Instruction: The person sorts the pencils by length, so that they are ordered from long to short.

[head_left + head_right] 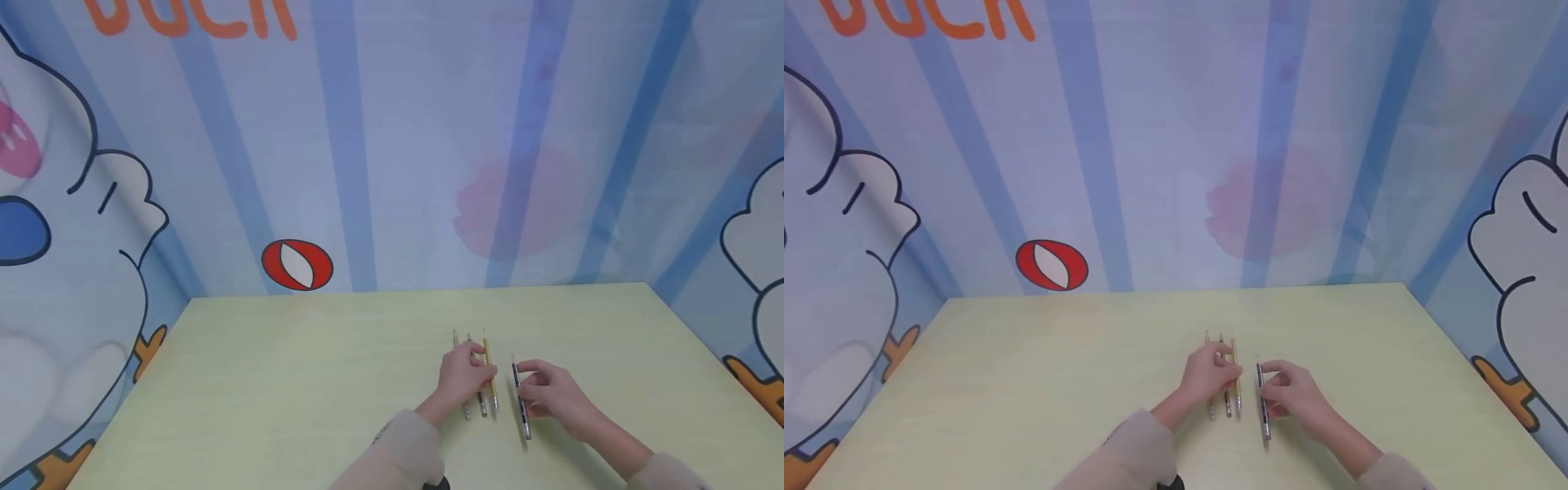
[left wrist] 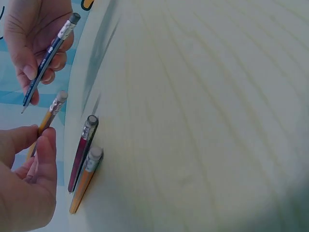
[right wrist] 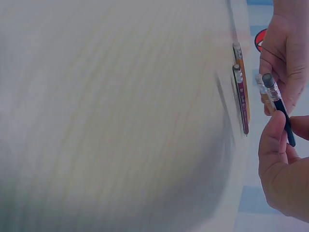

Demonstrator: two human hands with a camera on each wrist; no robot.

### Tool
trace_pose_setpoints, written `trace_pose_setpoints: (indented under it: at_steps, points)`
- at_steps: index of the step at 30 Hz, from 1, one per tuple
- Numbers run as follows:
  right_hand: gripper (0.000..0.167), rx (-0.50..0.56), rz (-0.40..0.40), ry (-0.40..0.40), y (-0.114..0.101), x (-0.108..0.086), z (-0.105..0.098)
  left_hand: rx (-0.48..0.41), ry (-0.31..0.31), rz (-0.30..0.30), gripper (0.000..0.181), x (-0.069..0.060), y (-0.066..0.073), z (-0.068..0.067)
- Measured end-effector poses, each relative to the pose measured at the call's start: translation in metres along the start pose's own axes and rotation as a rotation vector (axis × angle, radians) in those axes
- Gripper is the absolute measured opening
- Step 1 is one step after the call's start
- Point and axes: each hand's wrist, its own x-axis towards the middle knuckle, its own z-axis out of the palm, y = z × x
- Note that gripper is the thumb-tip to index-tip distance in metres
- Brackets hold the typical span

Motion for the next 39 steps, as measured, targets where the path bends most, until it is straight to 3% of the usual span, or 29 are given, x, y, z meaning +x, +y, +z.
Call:
trace_pose_setpoints:
  at_steps: [7,17,23,32,39]
  points:
    - [0.049,0.003,0.013,0.029,0.001,-0.002,-0.008,0.149,0.028,0.007,0.038,-0.003,0.0,0.015]
    - [0.054,0.03,-0.009,0.012,0.003,-0.006,-0.017,0.35,0.032,0.184,0.034,-0.004,0.004,0.025]
    - [0.054,0.044,-0.001,0.014,0.003,-0.006,-0.018,0.527,0.012,0.22,0.021,-0.002,0.008,0.027]
    - [0.054,0.042,0.005,0.015,0.004,-0.006,-0.02,0.773,-0.003,0.216,0.013,0.0,0.01,0.03]
    - [0.054,0.045,0.0,0.03,0.005,-0.006,-0.022,0.845,-0.032,0.23,0.012,0.003,0.01,0.028]
